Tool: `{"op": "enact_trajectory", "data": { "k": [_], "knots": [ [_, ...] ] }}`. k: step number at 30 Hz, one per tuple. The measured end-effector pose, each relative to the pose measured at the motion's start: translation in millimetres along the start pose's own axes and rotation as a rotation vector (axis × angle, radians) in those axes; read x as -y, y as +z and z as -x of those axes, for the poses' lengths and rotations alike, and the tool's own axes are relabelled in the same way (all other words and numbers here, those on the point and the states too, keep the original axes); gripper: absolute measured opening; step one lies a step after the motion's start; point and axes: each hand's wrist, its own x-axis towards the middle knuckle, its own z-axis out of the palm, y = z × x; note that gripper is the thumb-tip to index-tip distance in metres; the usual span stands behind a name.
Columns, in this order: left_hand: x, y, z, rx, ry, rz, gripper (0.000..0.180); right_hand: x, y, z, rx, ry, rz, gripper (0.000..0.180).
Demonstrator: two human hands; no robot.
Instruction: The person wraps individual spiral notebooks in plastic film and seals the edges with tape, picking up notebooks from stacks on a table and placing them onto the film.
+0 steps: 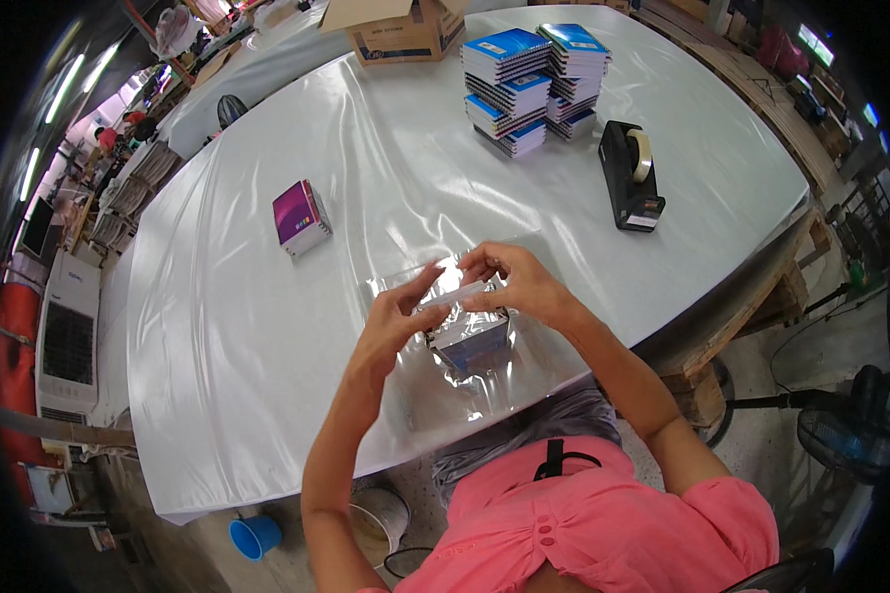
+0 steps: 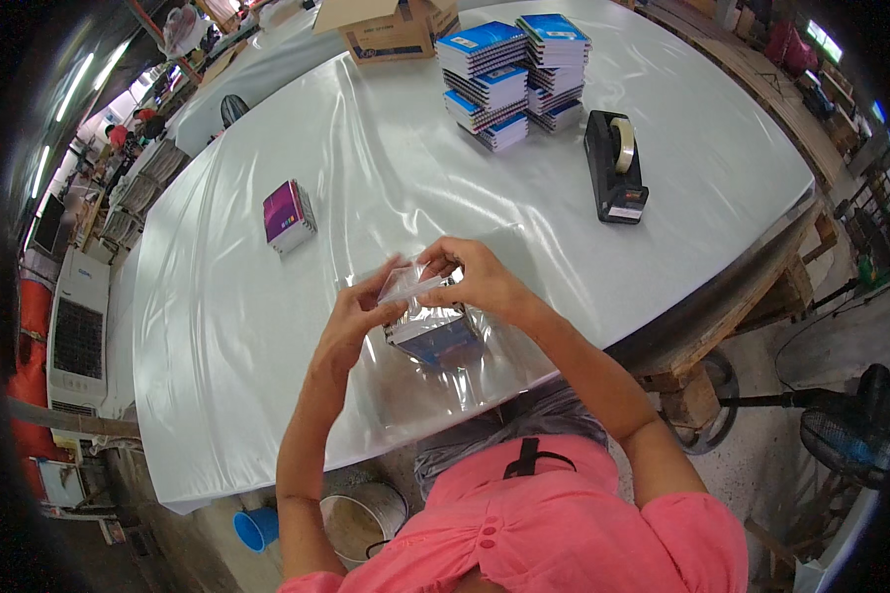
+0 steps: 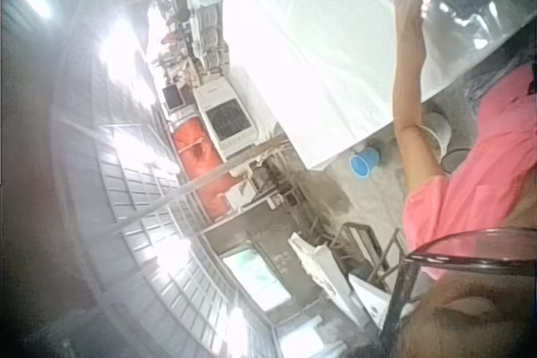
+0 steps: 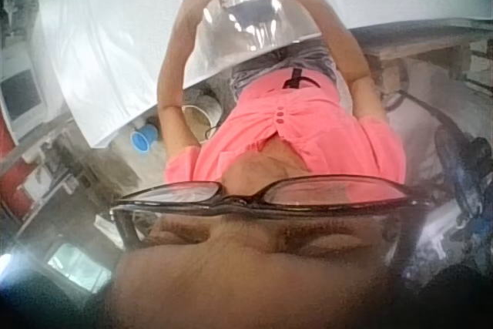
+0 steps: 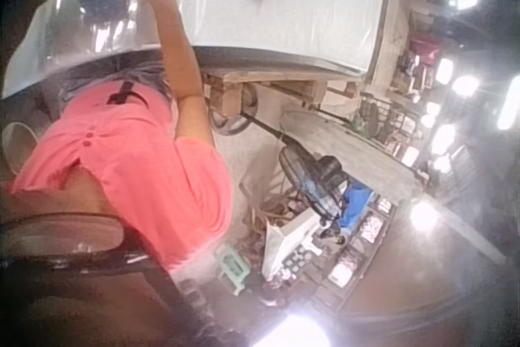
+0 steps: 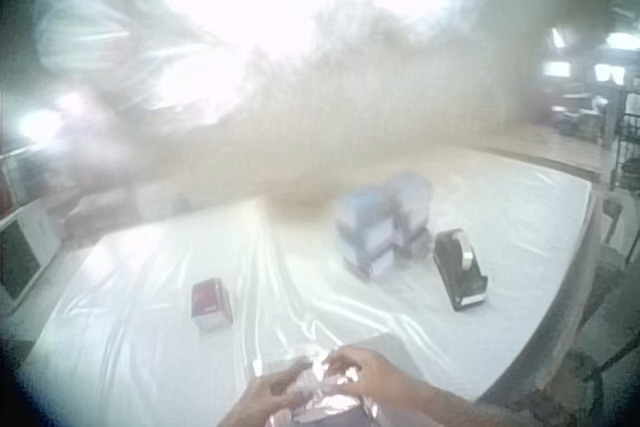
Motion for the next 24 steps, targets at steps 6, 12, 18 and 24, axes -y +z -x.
{"op": "enact_trajectory", "data": {
  "k": [6,12,18,24],
  "knots": [
    [-6.1,-15.0,-8.0,0.224,-0.125,-0.163,0.057,-1.5,-8.7,-9.6,0.182,0.274,-0.218,0.03],
    [-10.0,-20.0,-9.1,0.284,-0.105,-0.226,0.05,-3.8,-2.5,-5.4,0.153,0.142,-0.234,0.024],
    [-15.1,-16.7,-3.1,0.296,0.17,-0.577,0.047,0.1,0.7,-2.5,0.149,0.072,-0.146,0.024],
    [-29.5,-3.6,30.9,0.287,0.468,-1.305,0.069,9.3,5.6,4.9,0.13,0.052,-0.039,0.013]
  ]
}}
